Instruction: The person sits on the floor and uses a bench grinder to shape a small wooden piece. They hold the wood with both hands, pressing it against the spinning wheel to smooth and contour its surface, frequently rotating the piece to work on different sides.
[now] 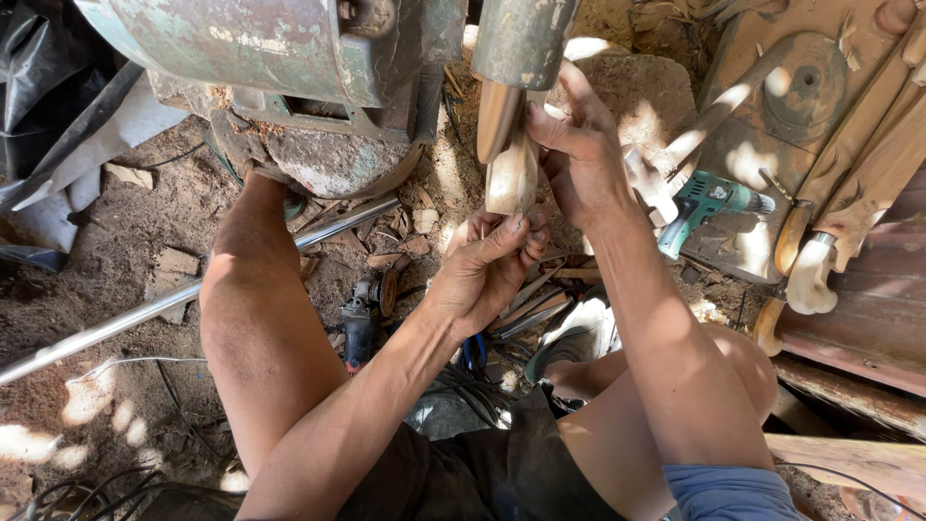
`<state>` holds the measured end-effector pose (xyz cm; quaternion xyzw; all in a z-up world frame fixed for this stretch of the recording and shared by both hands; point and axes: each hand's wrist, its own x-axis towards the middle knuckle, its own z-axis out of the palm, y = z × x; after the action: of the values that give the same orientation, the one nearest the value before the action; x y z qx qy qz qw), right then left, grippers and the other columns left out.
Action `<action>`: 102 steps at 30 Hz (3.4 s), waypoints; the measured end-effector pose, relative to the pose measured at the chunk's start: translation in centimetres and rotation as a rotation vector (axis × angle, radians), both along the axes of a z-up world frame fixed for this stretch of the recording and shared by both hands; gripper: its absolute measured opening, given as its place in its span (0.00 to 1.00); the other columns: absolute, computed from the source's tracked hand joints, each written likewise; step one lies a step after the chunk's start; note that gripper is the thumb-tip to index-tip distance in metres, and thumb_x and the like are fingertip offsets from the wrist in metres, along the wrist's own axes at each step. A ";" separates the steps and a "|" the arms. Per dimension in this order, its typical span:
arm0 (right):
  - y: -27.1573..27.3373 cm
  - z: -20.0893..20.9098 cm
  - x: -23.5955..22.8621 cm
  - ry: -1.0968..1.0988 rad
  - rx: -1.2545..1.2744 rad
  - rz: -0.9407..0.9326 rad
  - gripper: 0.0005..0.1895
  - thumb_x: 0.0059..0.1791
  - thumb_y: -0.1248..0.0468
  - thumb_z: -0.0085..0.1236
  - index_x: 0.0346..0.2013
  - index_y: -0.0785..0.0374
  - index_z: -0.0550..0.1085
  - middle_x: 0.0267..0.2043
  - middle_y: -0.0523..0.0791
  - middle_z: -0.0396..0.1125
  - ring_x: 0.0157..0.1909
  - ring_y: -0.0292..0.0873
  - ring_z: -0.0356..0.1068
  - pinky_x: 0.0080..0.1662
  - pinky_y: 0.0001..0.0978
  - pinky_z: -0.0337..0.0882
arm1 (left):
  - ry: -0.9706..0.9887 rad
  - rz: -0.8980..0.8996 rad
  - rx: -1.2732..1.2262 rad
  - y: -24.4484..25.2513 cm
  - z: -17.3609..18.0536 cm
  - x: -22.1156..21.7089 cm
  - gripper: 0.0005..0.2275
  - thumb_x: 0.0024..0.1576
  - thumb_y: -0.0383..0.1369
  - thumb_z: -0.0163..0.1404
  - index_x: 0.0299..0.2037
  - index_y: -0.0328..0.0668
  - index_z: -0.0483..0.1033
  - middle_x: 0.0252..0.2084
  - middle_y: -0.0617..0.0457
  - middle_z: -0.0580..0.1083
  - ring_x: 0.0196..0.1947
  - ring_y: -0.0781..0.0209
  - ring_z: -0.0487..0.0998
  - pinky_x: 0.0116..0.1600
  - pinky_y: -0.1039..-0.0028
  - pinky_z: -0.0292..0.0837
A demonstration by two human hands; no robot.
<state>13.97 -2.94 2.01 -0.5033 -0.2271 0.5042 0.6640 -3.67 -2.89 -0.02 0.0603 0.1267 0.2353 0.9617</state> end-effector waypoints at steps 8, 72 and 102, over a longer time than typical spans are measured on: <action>-1.9 -0.2 -1.1 -0.048 -0.094 0.000 0.41 0.44 0.61 0.68 0.70 0.60 0.62 0.52 0.53 0.73 0.56 0.51 0.73 0.62 0.52 0.71 | 0.013 -0.038 -0.009 -2.0 0.1 -1.4 0.14 0.61 0.24 0.57 0.55 0.32 0.69 0.44 0.49 0.74 0.43 0.63 0.75 0.50 0.76 0.75; 2.9 -1.9 1.5 0.067 -0.140 -0.236 0.15 0.50 0.54 0.62 0.41 0.62 0.74 0.32 0.43 0.67 0.30 0.36 0.68 0.37 0.31 0.73 | -0.004 0.060 -0.106 3.1 -0.2 3.4 0.06 0.63 0.21 0.48 0.48 0.26 0.73 0.44 0.46 0.76 0.43 0.61 0.78 0.55 0.75 0.75; 0.7 -2.3 0.8 -0.089 -0.134 -0.115 0.42 0.44 0.57 0.66 0.70 0.60 0.60 0.63 0.52 0.69 0.62 0.51 0.71 0.62 0.58 0.71 | 0.000 0.006 -0.086 0.5 -0.5 0.5 0.09 0.58 0.18 0.53 0.48 0.27 0.72 0.46 0.45 0.75 0.47 0.58 0.78 0.59 0.74 0.75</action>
<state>14.78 -2.20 -0.25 -0.5809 -0.1929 0.4564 0.6458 -3.18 -2.37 -0.54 0.0188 0.1367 0.2325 0.9628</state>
